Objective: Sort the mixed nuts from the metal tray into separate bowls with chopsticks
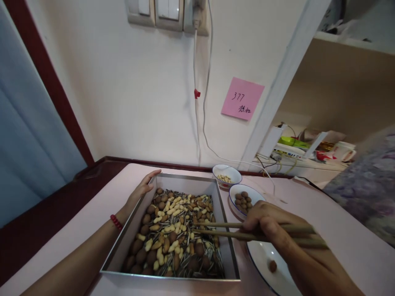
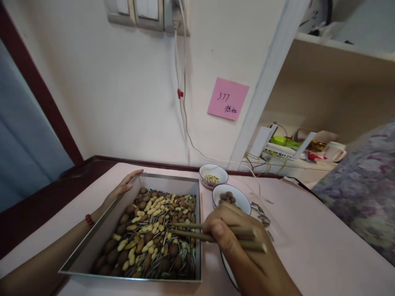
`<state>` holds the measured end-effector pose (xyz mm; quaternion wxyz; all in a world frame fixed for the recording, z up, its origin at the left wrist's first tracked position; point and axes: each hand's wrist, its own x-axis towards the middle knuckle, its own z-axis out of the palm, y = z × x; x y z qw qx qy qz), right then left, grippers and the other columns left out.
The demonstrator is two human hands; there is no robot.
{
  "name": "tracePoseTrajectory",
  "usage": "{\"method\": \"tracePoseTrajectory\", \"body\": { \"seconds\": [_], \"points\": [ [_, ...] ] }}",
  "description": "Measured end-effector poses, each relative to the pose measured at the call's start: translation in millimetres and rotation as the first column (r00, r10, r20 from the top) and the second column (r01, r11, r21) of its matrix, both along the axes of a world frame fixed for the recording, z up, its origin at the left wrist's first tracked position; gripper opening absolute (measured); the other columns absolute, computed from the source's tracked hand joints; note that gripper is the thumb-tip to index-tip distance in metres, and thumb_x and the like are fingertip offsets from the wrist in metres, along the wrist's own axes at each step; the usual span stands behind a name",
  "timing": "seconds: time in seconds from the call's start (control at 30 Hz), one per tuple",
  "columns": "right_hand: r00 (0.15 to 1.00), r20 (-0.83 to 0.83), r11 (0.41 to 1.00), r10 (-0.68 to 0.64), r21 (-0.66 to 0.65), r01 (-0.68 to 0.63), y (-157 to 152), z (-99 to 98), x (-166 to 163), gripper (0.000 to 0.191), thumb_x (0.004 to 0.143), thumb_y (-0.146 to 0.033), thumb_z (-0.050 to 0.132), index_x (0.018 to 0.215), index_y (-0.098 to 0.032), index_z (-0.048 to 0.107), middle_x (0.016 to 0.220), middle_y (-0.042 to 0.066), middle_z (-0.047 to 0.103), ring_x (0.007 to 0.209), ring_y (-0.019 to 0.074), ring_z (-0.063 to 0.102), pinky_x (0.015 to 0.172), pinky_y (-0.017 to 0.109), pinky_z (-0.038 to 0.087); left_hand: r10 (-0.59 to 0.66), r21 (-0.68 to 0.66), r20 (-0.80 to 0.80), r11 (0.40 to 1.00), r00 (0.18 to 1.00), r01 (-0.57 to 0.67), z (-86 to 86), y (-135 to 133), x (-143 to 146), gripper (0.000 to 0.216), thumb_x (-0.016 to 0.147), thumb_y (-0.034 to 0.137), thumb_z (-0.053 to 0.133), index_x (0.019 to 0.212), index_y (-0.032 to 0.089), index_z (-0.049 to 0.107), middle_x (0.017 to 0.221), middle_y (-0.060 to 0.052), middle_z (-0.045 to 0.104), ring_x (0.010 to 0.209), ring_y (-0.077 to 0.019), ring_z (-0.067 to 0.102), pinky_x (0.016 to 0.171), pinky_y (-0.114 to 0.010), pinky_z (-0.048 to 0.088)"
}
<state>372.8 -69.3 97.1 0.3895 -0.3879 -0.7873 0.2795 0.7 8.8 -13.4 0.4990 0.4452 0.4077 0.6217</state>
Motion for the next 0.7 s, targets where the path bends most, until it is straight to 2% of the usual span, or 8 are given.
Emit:
{"method": "tracePoseTrajectory", "body": {
  "seconds": [0.07, 0.2, 0.4, 0.53, 0.7],
  "points": [
    [0.999, 0.04, 0.997, 0.019, -0.079, -0.016, 7.8, -5.3, -5.0, 0.04, 0.106, -0.049, 0.04, 0.083, -0.027, 0.064, 0.08, -0.003, 0.066, 0.073, 0.0146, 0.062, 0.069, 0.026, 0.049, -0.027, -0.002, 0.014, 1.0, 1.0, 0.027, -1.4, 0.4, -0.6, 0.061, 0.08, 0.037, 0.071, 0.138, 0.025, 0.057, 0.126, -0.009, 0.07, 0.103, -0.032, 0.07, 0.086, -0.039, 0.057],
    [0.999, 0.037, 0.991, 0.019, -0.133, -0.013, 16.5, -16.7, -13.3, 0.044, 0.105, -0.054, 0.04, 0.081, -0.024, 0.062, 0.079, -0.002, 0.062, 0.077, 0.0149, 0.059, 0.069, 0.026, 0.044, -0.059, -0.023, 0.017, 0.998, 0.998, 0.059, -6.1, 4.0, -4.4, 0.064, 0.079, 0.039, 0.07, 0.14, 0.026, 0.054, 0.129, -0.01, 0.069, 0.105, -0.0345, 0.07, 0.089, -0.044, 0.056],
    [1.0, 0.012, 0.992, 0.006, -0.128, -0.004, 19.9, -24.6, -23.2, 0.046, 0.105, -0.052, 0.041, 0.077, -0.021, 0.06, 0.075, -0.001, 0.058, 0.074, 0.0147, 0.056, 0.068, 0.027, 0.042, -0.041, -0.009, 0.023, 0.999, 0.999, 0.041, -7.2, 5.4, -5.3, 0.062, 0.078, 0.037, 0.072, 0.137, 0.025, 0.057, 0.135, -0.01, 0.066, 0.112, -0.0355, 0.067, 0.089, -0.041, 0.056],
    [1.0, -0.019, 0.994, -0.025, -0.11, 0.023, 20.0, -22.8, -23.1, 0.044, 0.105, -0.052, 0.042, 0.08, -0.022, 0.063, 0.078, 0.0, 0.061, 0.082, 0.0174, 0.06, 0.07, 0.028, 0.043, -0.026, -0.005, 0.002, 1.0, 1.0, 0.026, -3.6, 2.5, -2.6, 0.058, 0.08, 0.036, 0.071, 0.135, 0.026, 0.058, 0.139, -0.009, 0.063, 0.117, -0.0342, 0.065, 0.09, -0.038, 0.056],
    [0.988, -0.113, 0.995, -0.101, -0.034, 0.098, 15.3, -15.6, -5.3, 0.038, 0.104, -0.049, 0.045, 0.085, -0.026, 0.068, 0.085, 0.002, 0.067, 0.086, 0.0195, 0.065, 0.074, 0.029, 0.051, -0.038, -0.002, 0.001, 0.999, 0.999, 0.038, -1.2, -0.1, -1.7, 0.058, 0.081, 0.036, 0.07, 0.136, 0.026, 0.056, 0.13, -0.008, 0.068, 0.108, -0.0319, 0.069, 0.085, -0.037, 0.057]
  ]
}}
